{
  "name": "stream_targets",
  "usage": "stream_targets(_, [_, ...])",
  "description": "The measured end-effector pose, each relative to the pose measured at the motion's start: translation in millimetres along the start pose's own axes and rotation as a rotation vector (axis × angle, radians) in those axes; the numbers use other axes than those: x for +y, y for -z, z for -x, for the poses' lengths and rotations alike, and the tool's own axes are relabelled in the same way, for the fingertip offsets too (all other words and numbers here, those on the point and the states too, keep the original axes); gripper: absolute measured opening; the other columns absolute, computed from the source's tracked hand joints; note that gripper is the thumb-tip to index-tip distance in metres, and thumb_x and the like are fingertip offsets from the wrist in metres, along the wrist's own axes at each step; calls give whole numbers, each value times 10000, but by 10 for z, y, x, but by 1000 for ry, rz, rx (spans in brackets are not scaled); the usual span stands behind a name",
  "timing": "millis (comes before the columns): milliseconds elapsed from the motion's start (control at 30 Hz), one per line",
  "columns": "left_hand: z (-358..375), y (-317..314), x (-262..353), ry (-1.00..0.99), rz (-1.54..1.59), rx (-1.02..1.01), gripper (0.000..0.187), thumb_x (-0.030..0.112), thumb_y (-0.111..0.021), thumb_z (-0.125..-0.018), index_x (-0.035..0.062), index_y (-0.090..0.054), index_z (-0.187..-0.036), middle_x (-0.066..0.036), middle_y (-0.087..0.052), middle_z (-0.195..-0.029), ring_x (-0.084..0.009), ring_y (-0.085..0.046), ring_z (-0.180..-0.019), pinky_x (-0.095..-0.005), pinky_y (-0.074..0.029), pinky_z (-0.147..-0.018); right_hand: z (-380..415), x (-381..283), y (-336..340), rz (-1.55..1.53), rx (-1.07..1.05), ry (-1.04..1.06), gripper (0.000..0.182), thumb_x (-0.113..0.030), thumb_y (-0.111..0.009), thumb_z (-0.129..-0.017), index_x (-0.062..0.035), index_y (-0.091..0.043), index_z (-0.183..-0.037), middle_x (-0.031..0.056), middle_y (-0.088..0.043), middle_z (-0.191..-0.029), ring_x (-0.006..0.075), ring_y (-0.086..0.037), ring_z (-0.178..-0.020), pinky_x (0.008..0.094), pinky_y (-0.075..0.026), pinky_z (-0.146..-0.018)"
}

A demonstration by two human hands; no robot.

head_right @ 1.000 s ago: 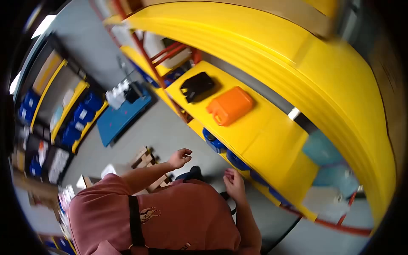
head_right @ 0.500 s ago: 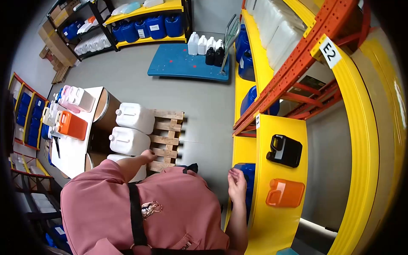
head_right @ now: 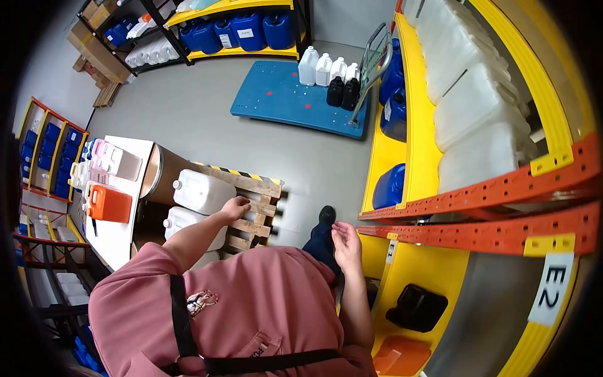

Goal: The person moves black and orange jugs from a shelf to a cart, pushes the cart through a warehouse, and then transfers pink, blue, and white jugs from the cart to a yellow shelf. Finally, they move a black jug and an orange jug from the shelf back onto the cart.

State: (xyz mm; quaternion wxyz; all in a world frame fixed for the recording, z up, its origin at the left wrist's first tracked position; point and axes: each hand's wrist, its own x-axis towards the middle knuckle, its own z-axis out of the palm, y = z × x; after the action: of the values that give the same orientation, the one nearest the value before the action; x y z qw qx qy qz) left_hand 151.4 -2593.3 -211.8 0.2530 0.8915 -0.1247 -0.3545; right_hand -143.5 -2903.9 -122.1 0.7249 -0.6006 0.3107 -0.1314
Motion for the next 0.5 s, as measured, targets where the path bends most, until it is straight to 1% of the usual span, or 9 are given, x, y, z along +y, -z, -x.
stream_targets(67, [-299, -47, -141, 43, -16, 14, 498, 356, -674, -900, 7, -664, -1255, -192, -709, -1204, -325, -676, -1121, -399, -516, -990, -570, -154, 71, 14, -18, -20, 271, -100, -629, -1003, 31, -592, -1237, 127, -683, -1179, 176, -642, -1103, 296, -493, -983])
stream_targets(133, [-280, 116, 131, 207, 32, 0, 490, 349, -671, -899, 7, -668, -1251, -191, -710, -1200, -324, -675, -1121, -399, -517, -986, -1169, -413, 111, 132, -51, -91, 252, -138, -606, -1025, 12, -600, -1227, 100, -683, -1171, 156, -646, -1035, 282, -509, -906])
stream_targets(167, [-422, 124, 46, 221, 39, 0, 486, 337, -669, -898, 5, -668, -1253, -194, -709, -1203, -324, -675, -1125, -393, -518, -982, -1496, -437, 149, 103, -111, -52, 258, -172, -595, -1035, 1, -610, -1226, 78, -690, -1168, 138, -640, -1022, 270, -497, -872])
stream_targets(200, [-543, 200, 130, 236, 44, 2, 486, 337, -669, -898, 5, -668, -1253, -194, -709, -1203, -324, -675, -1125, -393, -518, -982, -1807, -609, 140, 125, -125, -61, 260, -173, -596, -1034, 2, -610, -1226, 79, -690, -1166, 139, -639, -1025, 278, -498, -882])
stream_targets(267, [-608, 280, 170, 210, 177, 135, 477, 320, -670, -902, -2, -666, -1254, -197, -709, -1208, -305, -684, -1113, -386, -522, -968, -2352, -1025, 38, 195, -160, -71, 258, -174, -592, -1035, 3, -614, -1221, 79, -685, -1164, 145, -637, -1027, 292, -499, -901])
stream_targets(300, [-662, 318, 228, 255, 317, 168, 480, 305, -665, -910, -9, -655, -1272, -195, -705, -1224, -287, -688, -1104, -379, -525, -958, -2589, -1141, -15, 208, -181, -91, 258, -174, -592, -1035, 3, -614, -1221, 79, -685, -1164, 145, -637, -1027, 292, -499, -901])
stream_targets(400, [-826, 469, 436, 425, 376, 183, 476, 300, -659, -917, -9, -655, -1280, -190, -716, -1200, -276, -697, -1067, -377, -536, -935, -3373, -1379, -216, 174, -210, -52, 230, -168, -578, -1044, 1, -625, -1194, 72, -685, -1120, 136, -633, -1013, 290, -498, -897])
stream_targets(467, [-1097, 365, 113, 397, 319, 190, 473, 324, -671, -904, -11, -682, -1238, -203, -738, -1112, -289, -718, -988, -379, -551, -888, -3871, -1223, -330, 224, -231, -20, 232, -189, -580, -1048, -6, -632, -1181, 54, -685, -1069, 127, -629, -986, 291, -499, -880])
stream_targets(500, [-1246, 323, -53, 488, 337, 157, 482, 340, -686, -890, 1, -690, -1232, -201, -737, -1108, -300, -717, -984, -385, -549, -883, -4113, -1202, -425, 232, -232, -59, 237, -199, -586, -1047, -10, -635, -1181, 45, -683, -1046, 123, -626, -963, 280, -497, -865])
